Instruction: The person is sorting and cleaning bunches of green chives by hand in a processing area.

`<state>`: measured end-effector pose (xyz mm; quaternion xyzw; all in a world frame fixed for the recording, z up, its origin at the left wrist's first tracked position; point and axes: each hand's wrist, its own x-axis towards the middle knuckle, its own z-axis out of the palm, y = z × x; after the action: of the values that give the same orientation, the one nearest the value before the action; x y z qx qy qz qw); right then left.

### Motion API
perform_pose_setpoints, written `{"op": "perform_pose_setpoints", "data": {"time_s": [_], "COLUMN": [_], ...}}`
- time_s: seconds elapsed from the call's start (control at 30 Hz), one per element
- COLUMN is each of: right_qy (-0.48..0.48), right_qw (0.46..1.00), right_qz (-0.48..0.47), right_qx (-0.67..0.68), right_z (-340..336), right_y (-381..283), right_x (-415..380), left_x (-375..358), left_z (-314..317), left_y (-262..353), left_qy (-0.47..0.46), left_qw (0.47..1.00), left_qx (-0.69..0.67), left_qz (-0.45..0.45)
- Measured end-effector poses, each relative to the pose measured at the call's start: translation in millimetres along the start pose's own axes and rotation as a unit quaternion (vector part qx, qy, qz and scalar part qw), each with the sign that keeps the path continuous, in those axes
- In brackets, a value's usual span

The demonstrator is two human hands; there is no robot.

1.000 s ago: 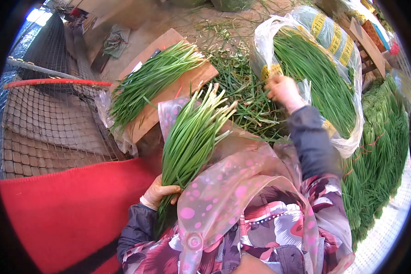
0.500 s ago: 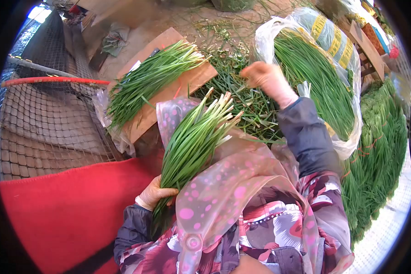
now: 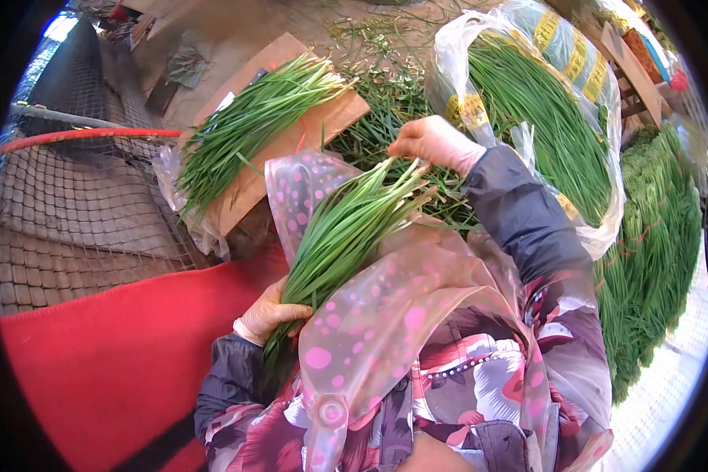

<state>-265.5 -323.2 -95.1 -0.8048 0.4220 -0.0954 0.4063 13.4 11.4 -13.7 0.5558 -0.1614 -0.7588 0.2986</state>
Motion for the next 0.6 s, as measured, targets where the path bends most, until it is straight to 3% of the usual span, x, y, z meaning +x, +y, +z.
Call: {"op": "perform_pose_setpoints", "data": {"time_s": [0.03, 0.07, 0.13, 0.2, 0.27, 0.4, 0.53, 0.6], "right_qy": [0.119, 0.158, 0.083, 0.008, -0.092, -0.088, -0.011, 0.137], "right_qw": [0.989, 0.952, 0.953, 0.934, 0.934, 0.929, 0.913, 0.851], "right_qz": [-0.047, 0.137, 0.216, 0.249, 0.140, 0.183, 0.170, 0.075], "right_qx": [0.072, 0.225, 0.194, 0.255, 0.316, 0.309, 0.372, 0.501], "right_z": [-15.5, -37.8, -63.2, -37.6, -6.4, 19.2, 6.1, -11.6], "right_y": [29.0, 30.8, 11.0, -20.8, -48.0, -37.5, -36.4, -1.8], "right_x": [-5.5, -15.2, -37.3, -49.5, -64.8, -56.5, -52.6, -51.0], "left_x": [-2.7, -4.1, -6.1, 2.3, 7.3, 4.5, 7.3, 3.5], "left_z": [-9.7, -16.9, -18.9, -16.0, -7.1, 2.1, 6.4, 8.4], "left_y": [-6.4, -11.9, -20.1, -18.4, -13.3, -9.6, -5.4, -1.3], "left_qy": [-0.008, -0.015, 0.002, 0.005, 0.001, 0.014, 0.038, 0.027], "left_qw": [1.000, 0.999, 0.999, 0.997, 0.997, 0.997, 0.999, 0.996], "left_qx": [-0.019, -0.038, -0.045, -0.072, -0.077, -0.071, -0.030, -0.066], "left_qz": [-0.004, -0.007, -0.020, -0.001, 0.002, 0.008, 0.011, 0.056]}}
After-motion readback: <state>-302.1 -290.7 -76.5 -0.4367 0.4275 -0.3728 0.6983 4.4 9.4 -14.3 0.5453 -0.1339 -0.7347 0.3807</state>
